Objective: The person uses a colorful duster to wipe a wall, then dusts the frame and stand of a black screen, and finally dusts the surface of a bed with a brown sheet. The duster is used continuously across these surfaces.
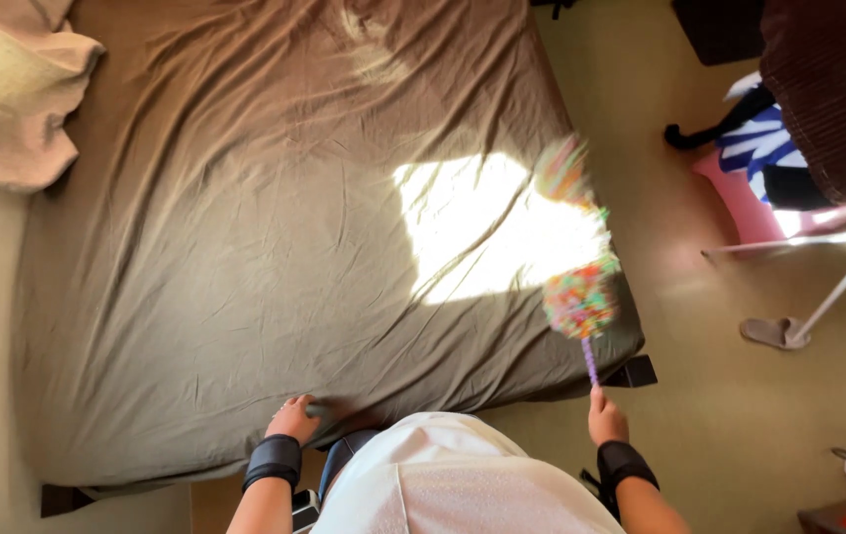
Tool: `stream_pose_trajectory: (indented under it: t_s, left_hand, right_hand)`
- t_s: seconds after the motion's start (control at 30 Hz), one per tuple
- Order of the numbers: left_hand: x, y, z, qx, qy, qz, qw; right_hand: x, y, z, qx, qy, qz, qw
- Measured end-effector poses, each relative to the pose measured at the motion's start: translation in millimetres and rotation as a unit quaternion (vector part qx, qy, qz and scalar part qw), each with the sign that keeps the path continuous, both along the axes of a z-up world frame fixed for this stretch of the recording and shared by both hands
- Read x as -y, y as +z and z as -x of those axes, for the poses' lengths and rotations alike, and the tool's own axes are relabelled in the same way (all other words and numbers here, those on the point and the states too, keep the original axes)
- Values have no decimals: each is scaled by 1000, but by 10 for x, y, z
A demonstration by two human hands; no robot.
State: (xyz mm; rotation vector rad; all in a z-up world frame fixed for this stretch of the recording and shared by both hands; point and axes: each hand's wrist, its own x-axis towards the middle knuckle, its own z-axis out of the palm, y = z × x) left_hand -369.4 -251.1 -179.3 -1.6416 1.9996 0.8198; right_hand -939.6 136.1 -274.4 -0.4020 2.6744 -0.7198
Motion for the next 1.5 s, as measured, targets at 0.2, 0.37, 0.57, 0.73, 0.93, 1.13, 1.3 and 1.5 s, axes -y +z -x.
stream_pose_trajectory:
  t_s: [0.2,0.37,0.57,0.73,0.93,1.13,1.3,1.5]
  left_hand:
    - [16,-209,-219,-6,13,-4,1000]
    - [102,-104,-343,12,6,-16,1000]
    - [327,-157,-569,-31,1,-9,999]
    - [580,-84,-1143,-33,27,-4,999]
    - [721,-348,-2103,5,69,-20,997]
    - [956,-346,-2770,-2,91,-6,996]
    - [1330,-284,-3082,7,102,-37,994]
    - [1618,-447,-3080,3,90,-46,995]
  right_hand:
    - [488,506,6,6,71,-83,994]
    - [1473,1421,-537,-16,202,71,977]
    - [1841,1123,-1358,3,424,-25,906]
    - [2244,1700,-1756,3,377,-115,919]
    - [3006,2170,-2138,-46,290,250,923]
    - [3238,636,-2535,24,209,158,965]
    - [3314,751,-2690,49,248,-77,964]
    - [4299,1631,-2828,-28,174,245,953]
